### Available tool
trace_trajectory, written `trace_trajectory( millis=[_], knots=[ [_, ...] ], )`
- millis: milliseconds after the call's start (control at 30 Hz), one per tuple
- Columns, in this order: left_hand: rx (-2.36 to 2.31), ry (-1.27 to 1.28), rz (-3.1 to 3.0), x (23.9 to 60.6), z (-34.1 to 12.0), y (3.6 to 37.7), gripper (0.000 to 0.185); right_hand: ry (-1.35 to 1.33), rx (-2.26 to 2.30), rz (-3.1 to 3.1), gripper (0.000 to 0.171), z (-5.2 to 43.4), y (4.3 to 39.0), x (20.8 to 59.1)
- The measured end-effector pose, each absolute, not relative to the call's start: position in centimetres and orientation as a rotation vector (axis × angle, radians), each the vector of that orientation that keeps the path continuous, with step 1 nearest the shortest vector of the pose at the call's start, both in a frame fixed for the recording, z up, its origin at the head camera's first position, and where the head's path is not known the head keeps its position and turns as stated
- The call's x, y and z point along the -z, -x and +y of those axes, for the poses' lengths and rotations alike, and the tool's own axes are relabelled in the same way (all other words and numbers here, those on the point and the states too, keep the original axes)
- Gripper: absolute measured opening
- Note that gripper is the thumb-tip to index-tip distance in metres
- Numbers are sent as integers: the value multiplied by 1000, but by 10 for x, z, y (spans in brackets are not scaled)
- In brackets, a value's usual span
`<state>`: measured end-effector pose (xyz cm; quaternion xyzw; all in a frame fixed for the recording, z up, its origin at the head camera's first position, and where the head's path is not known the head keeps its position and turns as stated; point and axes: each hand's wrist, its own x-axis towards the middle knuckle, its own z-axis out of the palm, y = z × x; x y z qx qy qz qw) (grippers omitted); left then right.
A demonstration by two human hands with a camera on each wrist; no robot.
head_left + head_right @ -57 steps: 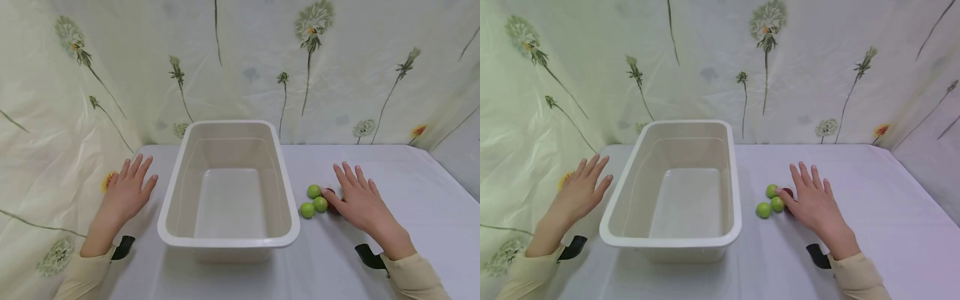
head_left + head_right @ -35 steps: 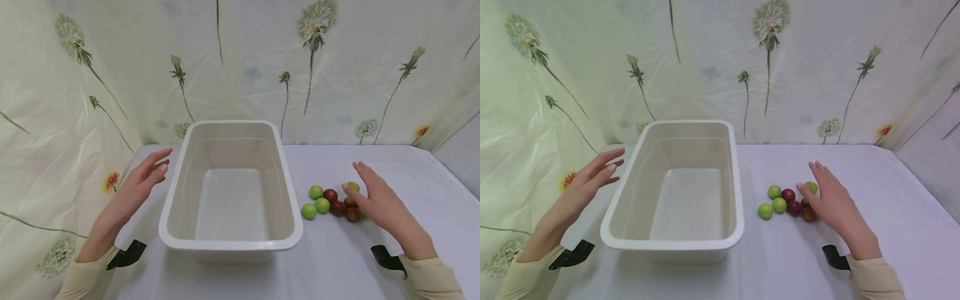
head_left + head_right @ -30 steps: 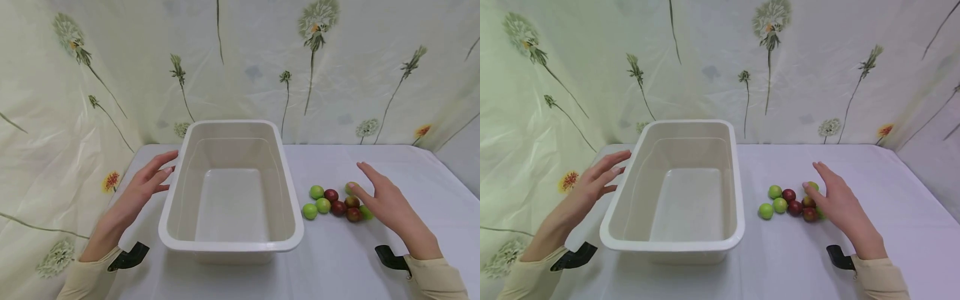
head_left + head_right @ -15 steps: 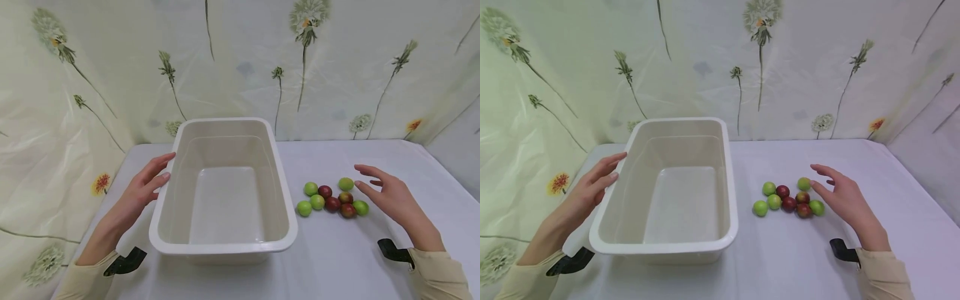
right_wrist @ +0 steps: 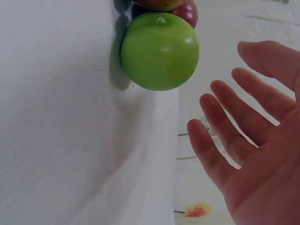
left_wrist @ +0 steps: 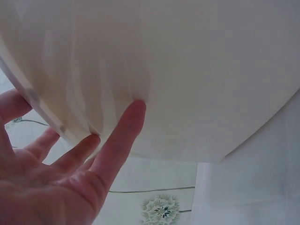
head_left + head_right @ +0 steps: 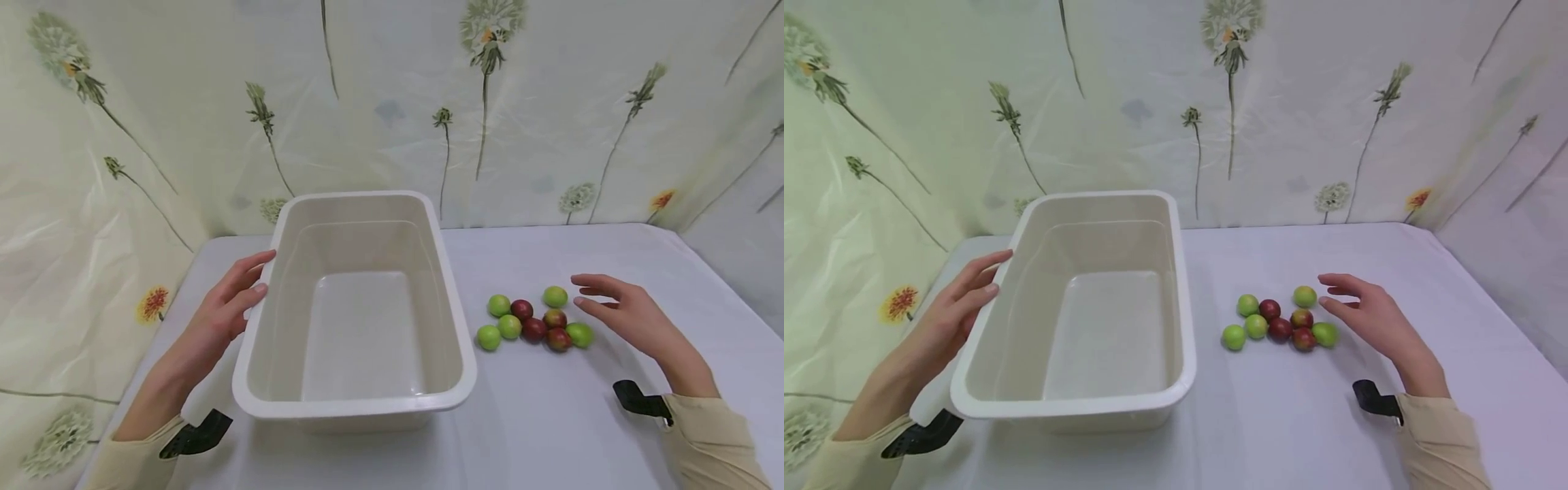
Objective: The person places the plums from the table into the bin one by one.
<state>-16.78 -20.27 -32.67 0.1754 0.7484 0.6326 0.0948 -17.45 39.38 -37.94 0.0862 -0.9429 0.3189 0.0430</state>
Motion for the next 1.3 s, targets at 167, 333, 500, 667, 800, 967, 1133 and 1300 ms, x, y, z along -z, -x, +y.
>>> trace_trajectory(
  millis=[167,333,500,667,800,967,1133,1300],
  knots=[
    [-1873,-533,2212,326,-206,165,48,-278,-970,-2923,47,392,181,388],
    [-1874,-530,2221,324,-209,164,48,-270,-947,-2944,46,391,188,391],
    [-1887,-529,2208,324,-210,164,47,-300,-987,-2973,48,389,198,391],
    [-1891,-530,2199,324,-210,163,47,-295,-1048,-3011,51,388,205,395],
    [-1889,-530,2199,325,-210,163,47,-282,-1069,-3037,53,387,209,396],
    [-1902,-529,2181,326,-210,163,47,-282,-1111,-3062,53,387,213,397],
    [-1914,-535,2156,327,-208,164,47,-259,-1129,-3070,52,390,213,398],
    [-1906,-522,2167,328,-204,167,47,-238,-1116,-3062,54,395,208,397]
  ],
)
